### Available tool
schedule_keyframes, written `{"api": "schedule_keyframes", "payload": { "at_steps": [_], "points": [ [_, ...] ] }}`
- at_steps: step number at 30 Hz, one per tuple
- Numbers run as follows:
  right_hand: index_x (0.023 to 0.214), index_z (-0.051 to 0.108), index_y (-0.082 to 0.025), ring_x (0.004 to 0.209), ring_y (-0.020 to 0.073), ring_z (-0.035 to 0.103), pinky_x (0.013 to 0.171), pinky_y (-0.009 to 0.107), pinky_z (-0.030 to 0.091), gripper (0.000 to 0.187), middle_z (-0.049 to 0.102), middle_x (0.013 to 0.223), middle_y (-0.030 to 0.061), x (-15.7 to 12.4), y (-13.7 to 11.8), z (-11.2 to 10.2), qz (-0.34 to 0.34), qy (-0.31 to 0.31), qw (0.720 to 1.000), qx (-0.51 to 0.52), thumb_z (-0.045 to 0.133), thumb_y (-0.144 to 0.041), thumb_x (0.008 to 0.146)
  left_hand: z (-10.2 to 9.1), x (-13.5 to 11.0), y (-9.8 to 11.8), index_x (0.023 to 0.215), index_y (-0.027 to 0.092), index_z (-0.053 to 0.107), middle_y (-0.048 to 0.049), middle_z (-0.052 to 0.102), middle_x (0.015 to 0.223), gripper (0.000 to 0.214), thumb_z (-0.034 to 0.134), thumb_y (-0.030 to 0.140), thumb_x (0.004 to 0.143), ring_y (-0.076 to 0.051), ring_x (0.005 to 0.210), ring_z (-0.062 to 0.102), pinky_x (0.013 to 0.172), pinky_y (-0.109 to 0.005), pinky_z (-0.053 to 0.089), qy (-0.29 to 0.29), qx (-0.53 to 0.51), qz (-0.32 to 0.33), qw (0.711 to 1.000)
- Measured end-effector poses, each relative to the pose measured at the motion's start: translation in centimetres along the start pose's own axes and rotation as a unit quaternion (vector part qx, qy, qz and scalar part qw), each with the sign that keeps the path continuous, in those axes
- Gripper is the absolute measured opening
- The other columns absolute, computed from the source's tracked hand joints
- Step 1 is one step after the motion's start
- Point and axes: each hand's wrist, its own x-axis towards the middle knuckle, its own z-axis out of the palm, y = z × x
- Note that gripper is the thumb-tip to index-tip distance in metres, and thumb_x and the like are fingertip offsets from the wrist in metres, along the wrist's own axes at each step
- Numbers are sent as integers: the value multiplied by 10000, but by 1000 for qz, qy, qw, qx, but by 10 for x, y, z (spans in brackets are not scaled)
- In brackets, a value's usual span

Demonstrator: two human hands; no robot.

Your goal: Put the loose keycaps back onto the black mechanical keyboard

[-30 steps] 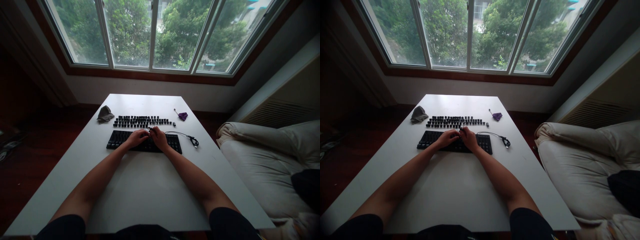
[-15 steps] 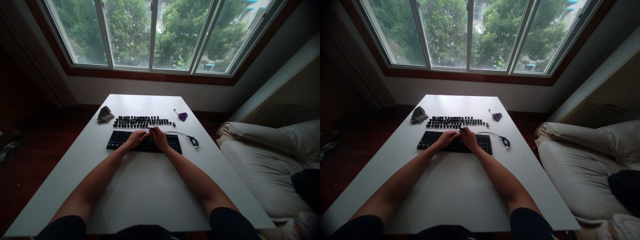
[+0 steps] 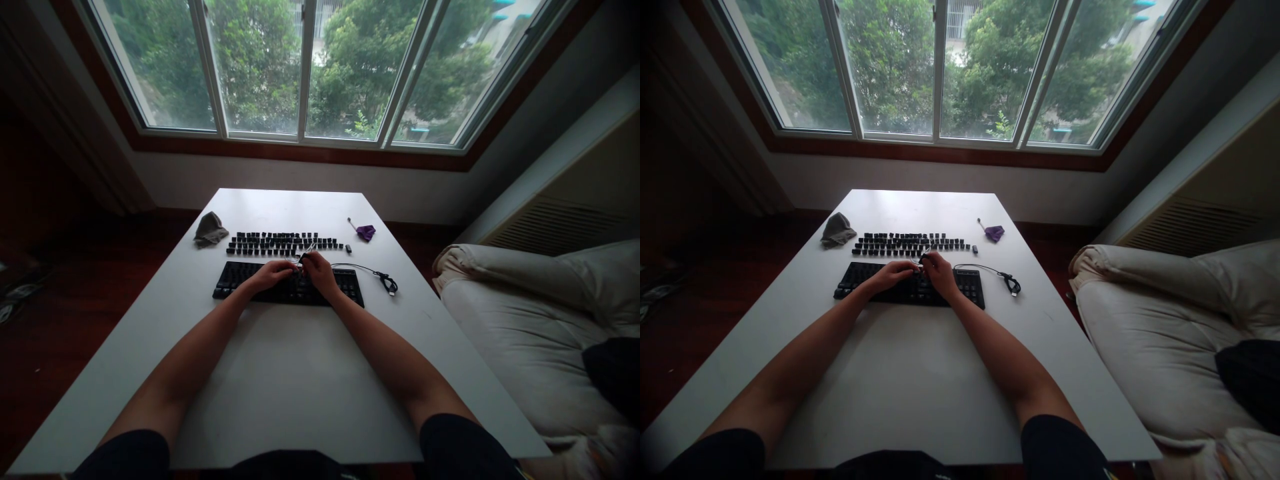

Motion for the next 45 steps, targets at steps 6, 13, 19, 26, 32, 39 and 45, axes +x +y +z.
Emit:
{"api": "schedule_keyframes", "payload": {
  "at_steps": [6, 13, 19, 26, 32, 39, 45],
  "points": [
    [924, 512, -226, 549, 146, 603, 556, 277, 498, 387, 634, 666, -24, 4, 3, -4, 32, -38, 996, 77, 591, -598, 853, -2, -2, 7, 1094, 154, 705, -88, 721, 1066, 373, 589, 468, 929, -224, 1023, 642, 958, -353, 482, -1, -20, -10, 1000],
    [927, 529, -222, 557, 152, 612, 560, 282, 501, 351, 650, 669, -16, 3, 3, -3, 20, -34, 997, 73, 610, -557, 859, -2, -3, 11, 1060, 150, 713, -90, 718, 1041, 389, 660, 488, 874, -221, 994, 643, 925, -335, 488, 4, 2, -2, 1000],
    [940, 527, -220, 563, 154, 623, 569, 286, 513, 373, 668, 682, -12, 2, 2, -1, 25, -32, 997, 73, 630, -563, 837, 2, 0, 3, 977, 152, 697, -49, 705, 923, 331, 592, 458, 908, -195, 885, 630, 849, -308, 485, 31, 36, -11, 999],
    [929, 488, -232, 575, 154, 639, 578, 288, 521, 365, 675, 693, -21, 2, 2, 0, 37, -47, 993, 101, 629, -555, 835, 8, 0, -1, 1054, 184, 669, -24, 694, 861, 293, 484, 380, 938, -190, 833, 632, 808, -306, 483, 64, 81, -31, 994],
    [929, 472, -243, 599, 161, 648, 605, 305, 537, 338, 672, 705, -24, 3, 7, 2, 44, -46, 994, 85, 597, -546, 849, 10, -1, 4, 1113, 209, 644, -7, 692, 820, 291, 429, 312, 947, -174, 773, 620, 781, -293, 460, 68, 135, -43, 988],
    [920, 473, -235, 590, 150, 641, 591, 283, 523, 313, 667, 693, -26, 3, 7, 3, 26, -55, 996, 68, 570, -529, 873, 13, -2, 6, 1116, 228, 655, 11, 676, 757, 307, 437, 211, 900, -164, 684, 584, 703, -271, 432, 70, 183, -39, 980],
    [913, 461, -237, 562, 144, 627, 559, 271, 510, 321, 654, 669, -38, 4, 5, 3, 40, -50, 995, 75, 572, -535, 868, 12, -2, 8, 1141, 224, 672, 22, 656, 705, 348, 445, 198, 878, -156, 660, 576, 699, -268, 436, 58, 180, -41, 981]
  ]
}}
